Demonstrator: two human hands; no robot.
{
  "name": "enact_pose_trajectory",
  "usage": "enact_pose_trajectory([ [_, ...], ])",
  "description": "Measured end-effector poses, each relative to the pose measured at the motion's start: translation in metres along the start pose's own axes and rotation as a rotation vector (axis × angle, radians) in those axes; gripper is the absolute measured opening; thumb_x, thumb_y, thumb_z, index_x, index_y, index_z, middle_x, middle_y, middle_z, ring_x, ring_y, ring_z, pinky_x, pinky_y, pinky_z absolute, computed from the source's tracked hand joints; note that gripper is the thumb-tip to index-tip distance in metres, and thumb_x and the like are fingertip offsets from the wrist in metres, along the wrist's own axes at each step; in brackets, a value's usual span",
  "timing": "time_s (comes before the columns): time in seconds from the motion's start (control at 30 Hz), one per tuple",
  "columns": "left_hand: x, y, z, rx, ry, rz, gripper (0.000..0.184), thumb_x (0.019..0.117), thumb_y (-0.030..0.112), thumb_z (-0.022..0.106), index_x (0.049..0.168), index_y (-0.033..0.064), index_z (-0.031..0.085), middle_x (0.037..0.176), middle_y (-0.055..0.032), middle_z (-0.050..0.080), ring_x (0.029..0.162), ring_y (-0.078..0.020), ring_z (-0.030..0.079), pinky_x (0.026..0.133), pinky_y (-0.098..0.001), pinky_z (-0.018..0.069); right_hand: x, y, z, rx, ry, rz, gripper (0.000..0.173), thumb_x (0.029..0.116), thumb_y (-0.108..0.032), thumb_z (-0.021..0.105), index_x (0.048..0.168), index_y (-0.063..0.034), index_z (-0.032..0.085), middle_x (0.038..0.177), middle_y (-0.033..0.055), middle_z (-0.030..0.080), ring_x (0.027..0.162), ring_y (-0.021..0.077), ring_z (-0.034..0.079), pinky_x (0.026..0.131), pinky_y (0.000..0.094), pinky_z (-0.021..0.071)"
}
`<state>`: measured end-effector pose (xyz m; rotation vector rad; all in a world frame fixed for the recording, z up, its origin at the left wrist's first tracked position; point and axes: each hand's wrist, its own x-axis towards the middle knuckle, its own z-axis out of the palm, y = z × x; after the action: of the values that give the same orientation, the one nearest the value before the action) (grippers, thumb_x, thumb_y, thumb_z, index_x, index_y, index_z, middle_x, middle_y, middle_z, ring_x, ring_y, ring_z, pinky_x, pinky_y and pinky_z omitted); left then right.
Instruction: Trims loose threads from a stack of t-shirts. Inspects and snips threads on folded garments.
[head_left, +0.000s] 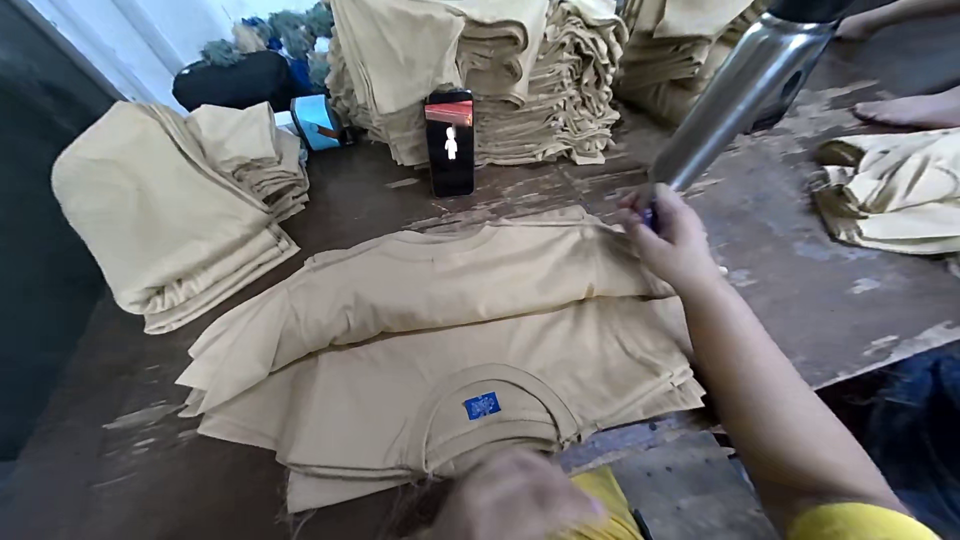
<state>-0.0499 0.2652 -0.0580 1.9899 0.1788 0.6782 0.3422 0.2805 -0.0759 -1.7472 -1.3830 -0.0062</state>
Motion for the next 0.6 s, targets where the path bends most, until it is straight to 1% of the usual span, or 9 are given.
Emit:
enact_pose_trajectory([
  [0.03, 0.006, -0.010, 0.002, 0.298, 0.098, -0.070, 0.047, 0.0934, 0.054, 0.067, 0.115, 0.0137, 0.075, 0.107, -0.0026, 0.075, 0.111, -0.0179, 0.065, 0.099, -0.0379, 0.0514, -0.006, -0.015, -0.010, 0.079, 0.044, -0.030, 0.029, 0.1060, -0.026, 0.047, 0.111, 0.0012, 0.056, 0.110, 0.0120, 0.062, 0.091, 0.0137, 0.061, 0.079, 0.0346, 0.0531],
  [0.1, 0.015, -0.033, 0.014, 0.750, 0.064, -0.170, 0.071, 0.0842, 0.067, 0.066, 0.139, 0.0210, 0.065, 0.122, -0.0029, 0.073, 0.120, -0.0320, 0.063, 0.097, -0.0598, 0.0474, -0.029, -0.045, -0.026, 0.293, 0.063, -0.101, 0.022, 0.1086, -0.035, 0.047, 0.105, -0.0142, 0.052, 0.114, -0.0023, 0.061, 0.101, 0.0070, 0.064, 0.088, 0.0312, 0.0576],
  [0.17, 0.020, -0.044, 0.029, 0.837, -0.044, -0.128, 0.074, 0.0812, 0.065, 0.070, 0.144, 0.0267, 0.061, 0.126, -0.0031, 0.072, 0.122, -0.0345, 0.063, 0.101, -0.0671, 0.0437, -0.065, -0.070, -0.029, 0.459, 0.046, -0.139, 0.017, 0.1068, -0.043, 0.050, 0.106, -0.0283, 0.058, 0.108, -0.0124, 0.065, 0.093, 0.0046, 0.066, 0.079, 0.0267, 0.0580],
  [0.2, 0.022, -0.046, 0.036, 0.781, -0.066, -0.068, 0.070, 0.0844, 0.065, 0.066, 0.143, 0.0281, 0.061, 0.123, -0.0028, 0.073, 0.122, -0.0324, 0.065, 0.104, -0.0658, 0.0427, -0.085, -0.081, -0.025, 0.531, 0.017, -0.142, 0.018, 0.1057, -0.046, 0.052, 0.103, -0.0320, 0.062, 0.102, -0.0151, 0.067, 0.087, 0.0019, 0.066, 0.074, 0.0223, 0.0572],
  [0.27, 0.024, -0.048, 0.047, 0.487, 0.008, 0.031, 0.060, 0.0903, 0.056, 0.067, 0.140, 0.0214, 0.064, 0.111, -0.0045, 0.074, 0.112, -0.0236, 0.067, 0.108, -0.0527, 0.0442, -0.123, -0.097, -0.014, 0.663, -0.067, -0.161, 0.023, 0.1063, -0.043, 0.053, 0.096, -0.0265, 0.064, 0.090, -0.0127, 0.066, 0.079, -0.0012, 0.064, 0.070, 0.0160, 0.0541],
  [0.37, 0.031, -0.049, 0.048, -0.106, 0.217, 0.037, 0.057, 0.0908, 0.008, 0.070, 0.144, -0.0019, 0.050, 0.132, -0.0116, 0.066, 0.123, -0.0135, 0.063, 0.107, -0.0331, 0.0514, -0.158, -0.109, 0.002, 0.589, -0.087, -0.181, 0.031, 0.1083, -0.035, 0.052, 0.087, -0.0130, 0.054, 0.078, -0.0023, 0.056, 0.071, 0.0002, 0.057, 0.064, 0.0144, 0.0475],
  [0.43, 0.036, -0.053, 0.048, -0.273, 0.309, 0.020, 0.061, 0.0852, -0.009, 0.062, 0.143, -0.0064, 0.043, 0.130, -0.0104, 0.067, 0.117, -0.0098, 0.066, 0.098, -0.0284, 0.0561, -0.170, -0.108, 0.010, 0.406, -0.063, -0.166, 0.031, 0.1070, -0.031, 0.054, 0.085, -0.0105, 0.051, 0.075, 0.0002, 0.053, 0.068, 0.0005, 0.054, 0.062, 0.0139, 0.0454],
  [0.53, 0.041, -0.057, 0.053, -0.279, 0.405, 0.001, 0.048, 0.0828, -0.013, 0.065, 0.129, -0.0062, 0.059, 0.119, -0.0064, 0.071, 0.103, -0.0059, 0.069, 0.088, -0.0243, 0.0595, -0.177, -0.100, 0.019, 0.153, -0.041, -0.104, 0.030, 0.1000, -0.030, 0.062, 0.083, -0.0061, 0.055, 0.073, 0.0023, 0.053, 0.066, 0.0016, 0.050, 0.060, 0.0144, 0.0426],
  [0.6, 0.043, -0.059, 0.055, -0.228, 0.452, -0.004, 0.031, 0.0856, -0.004, 0.074, 0.117, -0.0005, 0.071, 0.109, -0.0041, 0.072, 0.097, -0.0049, 0.069, 0.085, -0.0217, 0.0598, -0.179, -0.098, 0.018, 0.053, -0.083, -0.062, 0.031, 0.0974, -0.035, 0.063, 0.090, -0.0043, 0.058, 0.078, 0.0039, 0.057, 0.070, 0.0024, 0.052, 0.064, 0.0149, 0.0450],
])
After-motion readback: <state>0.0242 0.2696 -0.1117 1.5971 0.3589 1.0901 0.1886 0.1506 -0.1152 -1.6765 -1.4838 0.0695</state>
